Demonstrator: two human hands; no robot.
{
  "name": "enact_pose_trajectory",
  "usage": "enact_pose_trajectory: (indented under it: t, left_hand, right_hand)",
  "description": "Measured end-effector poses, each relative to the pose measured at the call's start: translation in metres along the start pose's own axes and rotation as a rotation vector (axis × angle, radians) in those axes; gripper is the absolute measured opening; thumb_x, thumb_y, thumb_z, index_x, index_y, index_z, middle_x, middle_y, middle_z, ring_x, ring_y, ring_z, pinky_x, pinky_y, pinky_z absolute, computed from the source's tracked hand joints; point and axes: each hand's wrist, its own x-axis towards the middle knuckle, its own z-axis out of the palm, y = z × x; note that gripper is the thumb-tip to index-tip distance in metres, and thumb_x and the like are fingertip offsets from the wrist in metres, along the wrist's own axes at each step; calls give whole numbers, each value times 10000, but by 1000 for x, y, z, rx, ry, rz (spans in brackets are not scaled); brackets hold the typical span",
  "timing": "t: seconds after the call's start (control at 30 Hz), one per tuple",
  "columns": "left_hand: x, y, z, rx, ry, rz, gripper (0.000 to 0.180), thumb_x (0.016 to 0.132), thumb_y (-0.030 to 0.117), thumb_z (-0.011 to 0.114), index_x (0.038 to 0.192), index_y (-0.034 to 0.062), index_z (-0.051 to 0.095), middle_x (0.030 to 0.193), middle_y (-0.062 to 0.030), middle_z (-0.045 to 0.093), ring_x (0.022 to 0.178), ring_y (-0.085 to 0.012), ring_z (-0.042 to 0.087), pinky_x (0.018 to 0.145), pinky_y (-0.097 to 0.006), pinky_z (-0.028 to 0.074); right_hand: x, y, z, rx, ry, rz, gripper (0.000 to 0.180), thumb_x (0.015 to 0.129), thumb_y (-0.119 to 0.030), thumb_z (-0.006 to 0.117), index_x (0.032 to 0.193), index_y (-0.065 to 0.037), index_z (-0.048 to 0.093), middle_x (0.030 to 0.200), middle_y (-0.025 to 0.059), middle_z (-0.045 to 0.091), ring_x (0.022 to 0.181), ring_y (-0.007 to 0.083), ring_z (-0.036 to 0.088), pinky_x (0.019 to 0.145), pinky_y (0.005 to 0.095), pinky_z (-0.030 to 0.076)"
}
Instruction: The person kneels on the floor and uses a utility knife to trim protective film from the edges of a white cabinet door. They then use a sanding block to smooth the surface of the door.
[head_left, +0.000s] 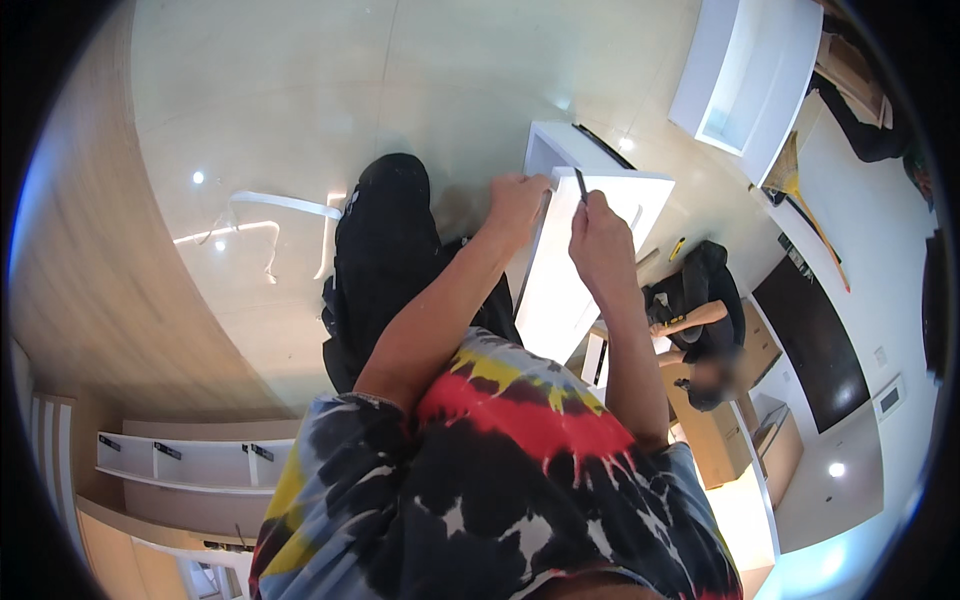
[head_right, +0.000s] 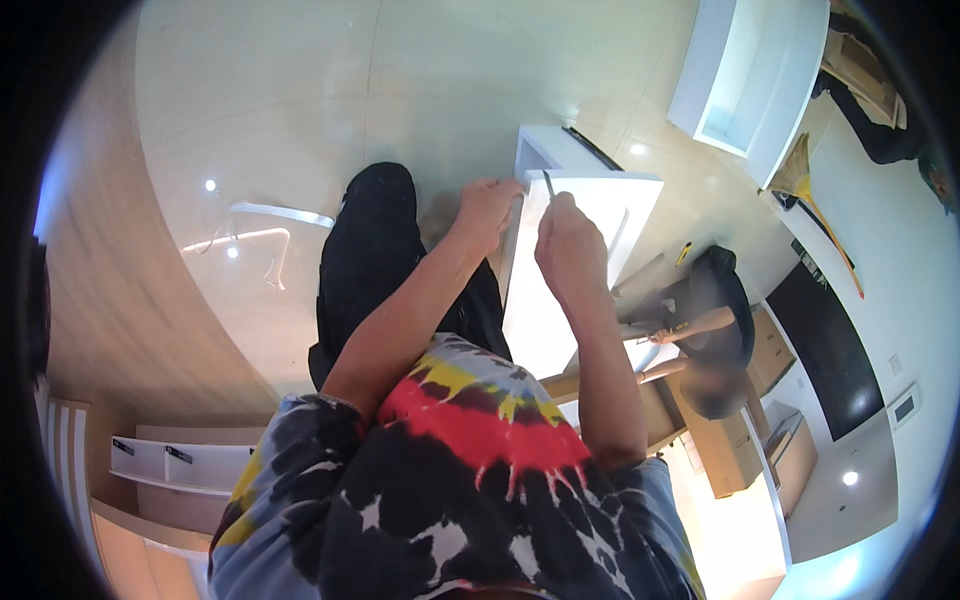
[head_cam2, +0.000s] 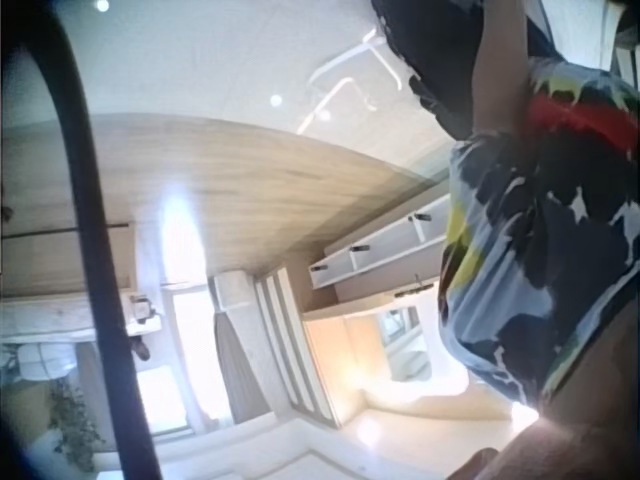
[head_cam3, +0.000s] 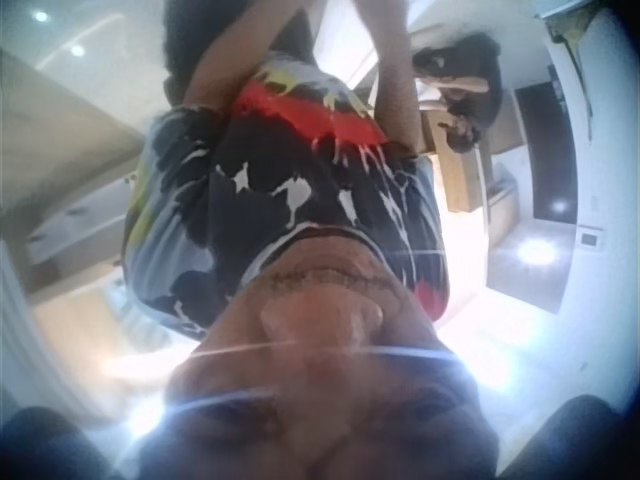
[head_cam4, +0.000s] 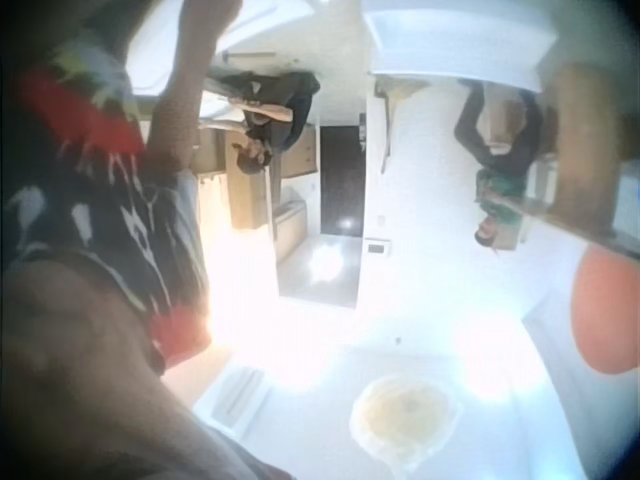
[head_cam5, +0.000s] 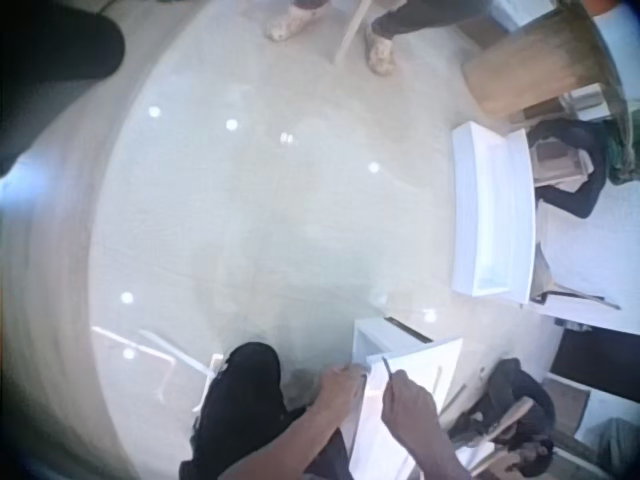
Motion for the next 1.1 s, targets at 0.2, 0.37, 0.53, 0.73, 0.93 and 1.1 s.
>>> enact_pose_trajectory:
  t: [0.2,0.37,0.53,0.73,0.93,1.1]
  left_hand:
    - [2,-1,-4,-2,-27,-29,165,826,64,685,705,74,573,588,33,430,450,-67,346,396,-265,212]
    - [2,0,-10,-70,-95,-103,198,847,87,681,689,99,563,613,30,442,494,-75,377,432,-251,269]
    - [3,-3,-9,-85,-91,-105,198,862,118,678,694,99,575,627,35,448,512,-79,386,460,-240,290]
    - [3,-3,-10,-99,-107,-110,147,827,96,680,720,53,590,608,0,478,472,-87,407,411,-258,264]
    - [4,-2,-11,-54,-125,-86,156,862,123,676,727,77,613,611,47,444,502,-63,376,440,-243,250]
    - [4,-2,-10,-40,-114,-80,150,859,110,676,726,74,618,615,45,459,497,-62,381,441,-241,256]
  right_hand:
    - [12,-1,11,115,78,4,205,924,-147,602,864,7,481,736,240,615,681,427,630,602,488,488]
    - [44,-3,28,-39,56,81,227,879,-174,648,930,9,524,849,218,639,792,403,661,686,483,516]
    - [47,-6,24,-10,-10,140,218,878,-158,621,926,34,530,846,248,656,824,424,666,731,501,515]
    - [27,-11,2,272,31,193,208,946,-189,576,926,14,534,716,261,630,712,455,650,639,482,491]
    - [15,-4,6,105,-47,127,232,985,-207,513,911,12,537,710,273,621,687,454,644,635,519,491]
    - [13,-4,9,-9,-80,85,225,977,-188,501,883,14,530,699,288,614,702,479,637,653,549,499]
